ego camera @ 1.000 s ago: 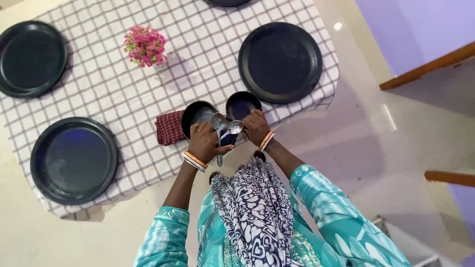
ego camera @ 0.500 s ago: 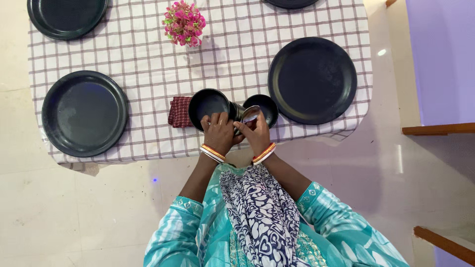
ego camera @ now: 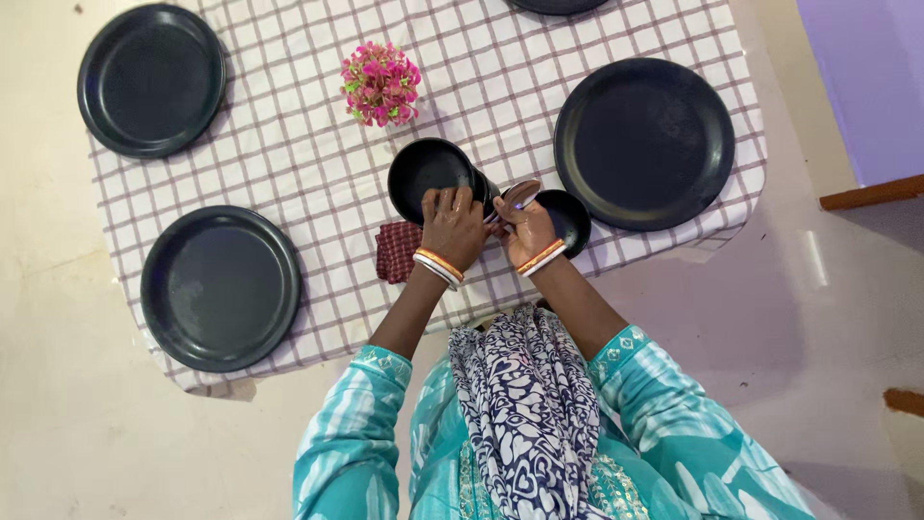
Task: The person retrieves bowls and spoons from a shelf, rinses them under running water in a sink, and wipes each item with a cloth before placing them on a table.
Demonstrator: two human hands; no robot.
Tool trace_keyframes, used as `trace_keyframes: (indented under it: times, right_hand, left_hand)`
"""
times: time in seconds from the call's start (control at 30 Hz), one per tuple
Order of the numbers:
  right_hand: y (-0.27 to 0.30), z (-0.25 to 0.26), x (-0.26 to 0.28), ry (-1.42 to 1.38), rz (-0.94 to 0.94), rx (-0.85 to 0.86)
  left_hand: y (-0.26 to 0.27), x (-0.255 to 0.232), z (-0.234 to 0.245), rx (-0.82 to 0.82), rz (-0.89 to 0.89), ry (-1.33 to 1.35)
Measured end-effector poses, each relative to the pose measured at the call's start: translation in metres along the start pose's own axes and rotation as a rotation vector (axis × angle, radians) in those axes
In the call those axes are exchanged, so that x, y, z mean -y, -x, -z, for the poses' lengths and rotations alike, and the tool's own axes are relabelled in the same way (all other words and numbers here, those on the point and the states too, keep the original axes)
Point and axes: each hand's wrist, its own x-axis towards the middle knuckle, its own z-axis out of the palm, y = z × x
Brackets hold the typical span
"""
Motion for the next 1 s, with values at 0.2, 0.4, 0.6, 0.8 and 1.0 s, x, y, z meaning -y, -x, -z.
trace_keyframes:
  times: [0.2,0.4,0.6,0.8,1.0]
  right_hand:
    - [-0.041,0.002,0.012,0.274,-0.043,-0.169]
    - [-0.062,0.01,0.038,0.727,-0.03,-0.273]
    - [-0.037,-0.01,0.084,0.685,-0.064,-0.206]
    - [0.006,-0.008,0.125,0.914,0.063,0.037]
    - [0.009,0.044,0.093,1.847,-0.192,0.107]
  left_hand:
    - [-0.018,0.004,-0.044,0.055,0.041,-0.174]
    - [-0.028,-0.008,-0.048,0.038,0.053,-0.026]
    - [-0.02,-0.009,-0.035,0.05,0.088,-0.051]
    - [0.003,-0.021,-0.021,-0.101,-0.003,-0.094]
    - [0.007,-0.032,-0.026,-0.128,0.004,-0.141]
